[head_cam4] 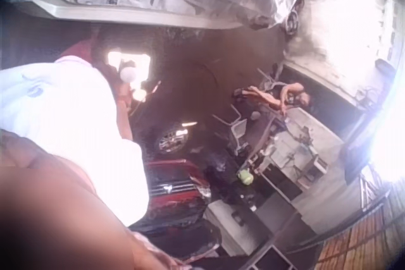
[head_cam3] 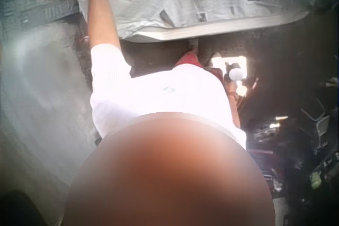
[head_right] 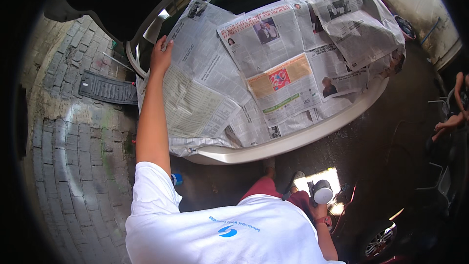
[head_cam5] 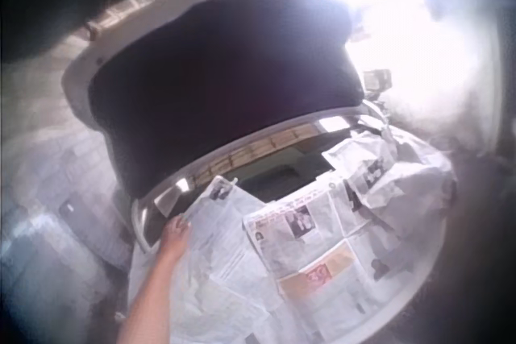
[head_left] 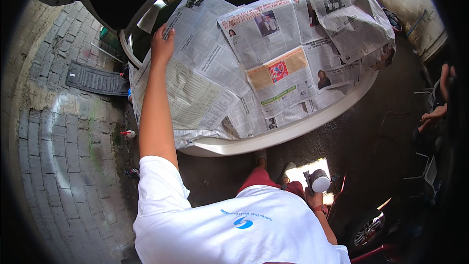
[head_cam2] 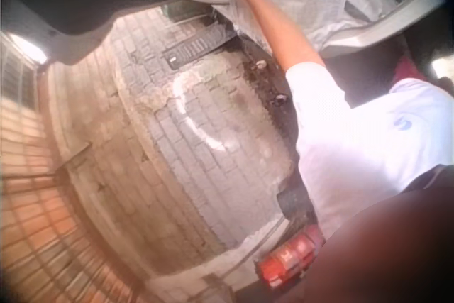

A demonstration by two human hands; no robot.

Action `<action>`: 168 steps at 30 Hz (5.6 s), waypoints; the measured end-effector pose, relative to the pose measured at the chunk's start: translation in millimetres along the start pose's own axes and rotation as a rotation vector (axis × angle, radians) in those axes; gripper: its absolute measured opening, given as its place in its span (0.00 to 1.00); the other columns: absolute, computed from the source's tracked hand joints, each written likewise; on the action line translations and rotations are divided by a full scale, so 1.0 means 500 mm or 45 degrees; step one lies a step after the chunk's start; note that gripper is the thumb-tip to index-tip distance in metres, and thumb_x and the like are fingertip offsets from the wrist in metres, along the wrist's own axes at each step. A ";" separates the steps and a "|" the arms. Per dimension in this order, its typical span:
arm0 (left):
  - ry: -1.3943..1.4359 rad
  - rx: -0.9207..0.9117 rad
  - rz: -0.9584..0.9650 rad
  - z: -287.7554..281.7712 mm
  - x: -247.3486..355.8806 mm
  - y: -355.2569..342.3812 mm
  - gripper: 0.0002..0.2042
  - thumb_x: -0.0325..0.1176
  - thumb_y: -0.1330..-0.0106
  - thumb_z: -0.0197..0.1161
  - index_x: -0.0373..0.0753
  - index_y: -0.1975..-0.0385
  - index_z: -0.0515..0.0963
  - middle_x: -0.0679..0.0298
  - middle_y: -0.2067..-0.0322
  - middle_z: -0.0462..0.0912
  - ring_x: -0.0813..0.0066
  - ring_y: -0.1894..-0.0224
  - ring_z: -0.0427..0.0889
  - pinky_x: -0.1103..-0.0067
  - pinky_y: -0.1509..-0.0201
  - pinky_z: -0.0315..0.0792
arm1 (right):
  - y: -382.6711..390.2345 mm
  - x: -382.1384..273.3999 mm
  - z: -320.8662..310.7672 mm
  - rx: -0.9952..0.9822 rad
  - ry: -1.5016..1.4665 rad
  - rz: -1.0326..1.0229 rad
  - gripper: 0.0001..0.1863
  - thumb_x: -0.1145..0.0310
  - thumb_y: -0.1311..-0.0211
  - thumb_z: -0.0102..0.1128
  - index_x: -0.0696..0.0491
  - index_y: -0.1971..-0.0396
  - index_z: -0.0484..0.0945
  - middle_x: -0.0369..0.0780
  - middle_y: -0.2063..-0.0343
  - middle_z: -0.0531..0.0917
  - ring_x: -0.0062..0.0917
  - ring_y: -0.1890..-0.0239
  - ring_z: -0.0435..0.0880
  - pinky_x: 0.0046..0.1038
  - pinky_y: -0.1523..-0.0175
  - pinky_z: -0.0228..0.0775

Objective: The person walks through a garage, picks up a spray gun, and prepares paint by mixing it in a can. They then attach the spray gun to an air hose and spray paint the rear bumper of a white car while using a newspaper as a mask.

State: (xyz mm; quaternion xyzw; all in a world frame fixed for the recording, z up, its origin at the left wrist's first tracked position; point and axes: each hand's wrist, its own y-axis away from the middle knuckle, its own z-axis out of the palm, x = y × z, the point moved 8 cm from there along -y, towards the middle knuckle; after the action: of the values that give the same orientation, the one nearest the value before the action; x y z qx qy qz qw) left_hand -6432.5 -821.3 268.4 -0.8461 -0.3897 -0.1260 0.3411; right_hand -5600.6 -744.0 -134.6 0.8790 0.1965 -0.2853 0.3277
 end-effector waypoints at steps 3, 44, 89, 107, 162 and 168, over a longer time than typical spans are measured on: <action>-0.454 -0.112 -0.084 0.060 -0.061 -0.156 0.34 0.58 0.23 0.55 0.42 0.24 0.69 0.45 0.22 0.60 0.47 0.19 0.57 0.54 0.19 0.55 | 0.042 -0.046 -0.009 0.232 -0.059 -0.059 0.22 0.60 0.32 0.66 0.59 0.45 0.83 0.56 0.48 0.87 0.52 0.42 0.84 0.48 0.39 0.75; -0.802 -0.042 -0.170 0.098 -0.175 -0.298 0.25 0.55 0.22 0.54 0.48 0.36 0.82 0.50 0.29 0.74 0.47 0.27 0.72 0.54 0.25 0.66 | 0.242 0.064 -0.071 0.751 -0.110 0.499 0.33 0.59 0.25 0.64 0.59 0.26 0.69 0.54 0.27 0.72 0.45 0.23 0.67 0.39 0.20 0.56; 2.497 -1.437 0.680 -0.028 1.566 0.674 0.14 0.30 0.28 0.63 0.27 0.49 0.86 0.47 0.46 0.88 0.60 0.49 0.91 0.70 0.44 0.87 | 0.188 -0.184 -0.945 0.886 -0.812 -0.992 0.74 0.62 0.54 0.92 0.60 0.17 0.39 0.47 0.26 0.65 0.29 0.34 0.78 0.30 0.37 0.81; 2.187 -2.023 -0.555 1.031 1.372 0.660 0.30 0.51 0.19 0.54 0.31 0.30 0.72 0.48 0.36 0.80 0.52 0.35 0.81 0.57 0.30 0.75 | -0.128 0.138 -1.207 1.097 -0.751 -0.142 0.41 0.66 0.46 0.79 0.59 0.32 0.73 0.39 0.54 0.88 0.24 0.54 0.86 0.28 0.43 0.76; 2.621 -1.132 -1.171 1.689 1.934 -0.057 0.41 0.42 0.26 0.69 0.38 0.21 0.52 0.49 0.29 0.70 0.52 0.27 0.71 0.57 0.29 0.73 | -1.354 -0.226 -2.248 0.015 -0.699 -0.207 0.22 0.69 0.37 0.77 0.56 0.44 0.85 0.39 0.49 0.88 0.27 0.49 0.87 0.31 0.43 0.78; 1.984 -0.879 -0.796 1.708 1.963 -0.179 0.46 0.27 0.30 0.71 0.45 0.18 0.46 0.49 0.40 0.80 0.58 0.38 0.83 0.58 0.34 0.78 | -1.510 -0.173 -2.303 0.311 -0.874 -0.597 0.20 0.69 0.38 0.78 0.56 0.46 0.86 0.36 0.53 0.90 0.23 0.55 0.88 0.31 0.47 0.80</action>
State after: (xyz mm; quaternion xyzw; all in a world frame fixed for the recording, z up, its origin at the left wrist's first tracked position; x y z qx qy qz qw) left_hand -5892.2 360.1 153.1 -0.4321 -0.2010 -0.8592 0.1860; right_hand -5639.0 569.3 286.1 0.6970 0.2353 -0.6490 0.1939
